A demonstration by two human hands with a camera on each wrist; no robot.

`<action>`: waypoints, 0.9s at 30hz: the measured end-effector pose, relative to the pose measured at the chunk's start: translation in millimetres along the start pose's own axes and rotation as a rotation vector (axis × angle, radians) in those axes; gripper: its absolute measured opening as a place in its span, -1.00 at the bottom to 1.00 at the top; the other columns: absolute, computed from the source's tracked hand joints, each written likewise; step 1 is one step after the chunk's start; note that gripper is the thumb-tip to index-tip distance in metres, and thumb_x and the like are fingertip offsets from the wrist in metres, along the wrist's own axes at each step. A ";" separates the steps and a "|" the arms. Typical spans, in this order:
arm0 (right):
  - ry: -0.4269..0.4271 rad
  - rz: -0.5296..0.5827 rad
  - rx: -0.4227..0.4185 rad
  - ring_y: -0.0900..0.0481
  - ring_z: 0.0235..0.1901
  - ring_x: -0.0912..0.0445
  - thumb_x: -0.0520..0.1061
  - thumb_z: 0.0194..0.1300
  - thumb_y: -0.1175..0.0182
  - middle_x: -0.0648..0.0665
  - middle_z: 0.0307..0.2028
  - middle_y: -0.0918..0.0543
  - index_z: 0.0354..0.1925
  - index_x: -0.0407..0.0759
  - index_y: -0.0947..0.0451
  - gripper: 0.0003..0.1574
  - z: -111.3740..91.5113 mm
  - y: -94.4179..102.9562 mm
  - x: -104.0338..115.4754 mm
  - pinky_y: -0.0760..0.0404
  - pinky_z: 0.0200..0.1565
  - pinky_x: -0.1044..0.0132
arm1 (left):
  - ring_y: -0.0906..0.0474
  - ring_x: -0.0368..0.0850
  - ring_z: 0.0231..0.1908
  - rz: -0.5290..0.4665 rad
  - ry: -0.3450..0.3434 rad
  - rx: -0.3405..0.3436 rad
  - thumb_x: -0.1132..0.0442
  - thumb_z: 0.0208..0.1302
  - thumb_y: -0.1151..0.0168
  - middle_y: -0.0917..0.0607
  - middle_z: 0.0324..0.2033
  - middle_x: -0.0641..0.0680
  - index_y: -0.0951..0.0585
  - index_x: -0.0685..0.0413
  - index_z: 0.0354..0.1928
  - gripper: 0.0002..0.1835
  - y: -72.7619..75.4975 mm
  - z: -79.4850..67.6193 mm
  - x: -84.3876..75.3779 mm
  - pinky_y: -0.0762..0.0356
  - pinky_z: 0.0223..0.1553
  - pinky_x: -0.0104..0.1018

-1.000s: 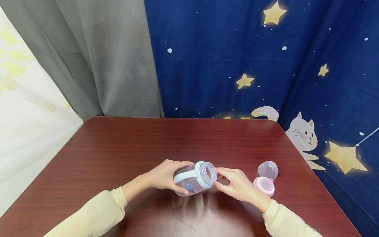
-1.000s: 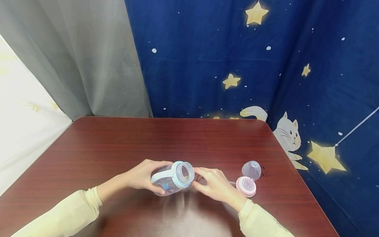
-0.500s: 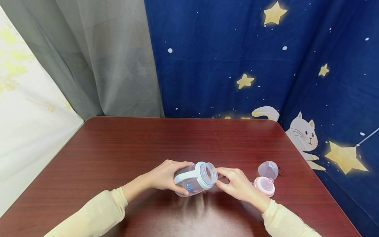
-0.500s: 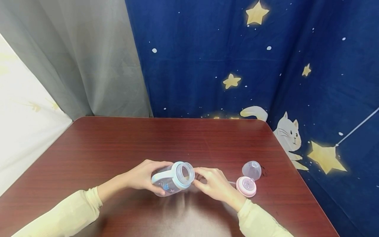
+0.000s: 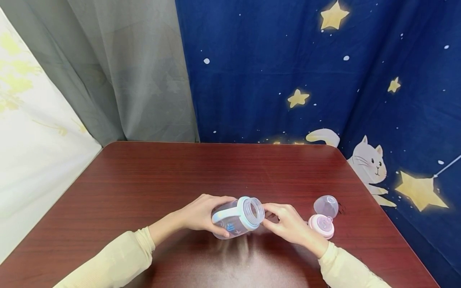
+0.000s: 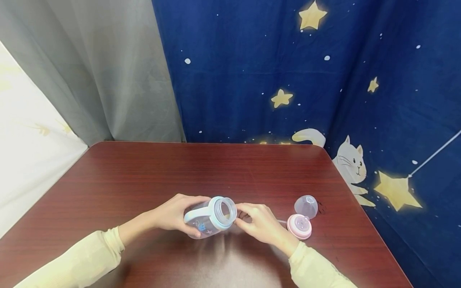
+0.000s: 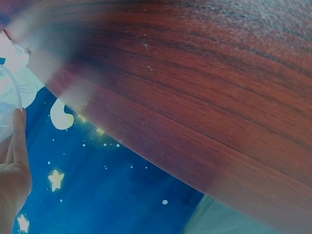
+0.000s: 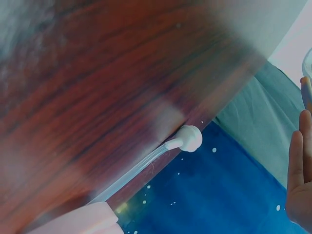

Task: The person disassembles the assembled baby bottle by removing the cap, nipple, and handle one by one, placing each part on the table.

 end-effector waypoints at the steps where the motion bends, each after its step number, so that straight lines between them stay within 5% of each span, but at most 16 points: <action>1: 0.001 0.005 -0.001 -0.50 -0.48 0.31 -0.31 -0.07 -0.26 0.07 -0.41 -0.59 -0.26 -0.23 -0.53 -0.71 0.1 -0.1 0.1 -0.45 -0.43 0.53 | -0.45 -0.41 -0.37 -0.001 0.000 0.000 -0.28 -0.26 -0.32 -0.57 -0.29 -0.18 -0.41 -0.03 0.07 -0.19 -0.1 -0.1 0.2 -0.38 -0.37 -0.54; 14: -0.013 0.088 -0.017 -0.56 -0.47 0.24 -0.38 -0.09 -0.28 -0.11 -0.38 -0.62 -0.25 -0.30 -0.53 -0.67 -0.6 -3.2 1.0 -0.48 -0.43 0.50 | -0.46 -0.41 -0.37 -0.009 0.006 0.006 -0.28 -0.26 -0.32 -0.57 -0.28 -0.18 -0.41 -0.02 0.08 -0.18 -0.5 -0.5 -0.3 -0.39 -0.36 -0.53; 27: -0.004 0.126 -0.045 -0.58 -0.49 0.18 -0.50 -0.16 -0.24 -0.20 -0.43 -0.62 -0.30 -0.37 -0.52 -0.67 14.6 11.8 32.4 -0.50 -0.44 0.46 | -0.46 -0.40 -0.35 -0.034 0.000 0.006 -0.26 -0.25 -0.33 -0.57 -0.27 -0.18 -0.40 -0.02 0.08 -0.19 -0.4 -0.2 -0.5 -0.40 -0.35 -0.52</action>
Point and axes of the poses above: each hand's wrist, its own z-axis towards the middle knuckle, its own y-axis out of the back of the hand, x = y × z, the point moved 3 cm from there along z, towards the middle knuckle
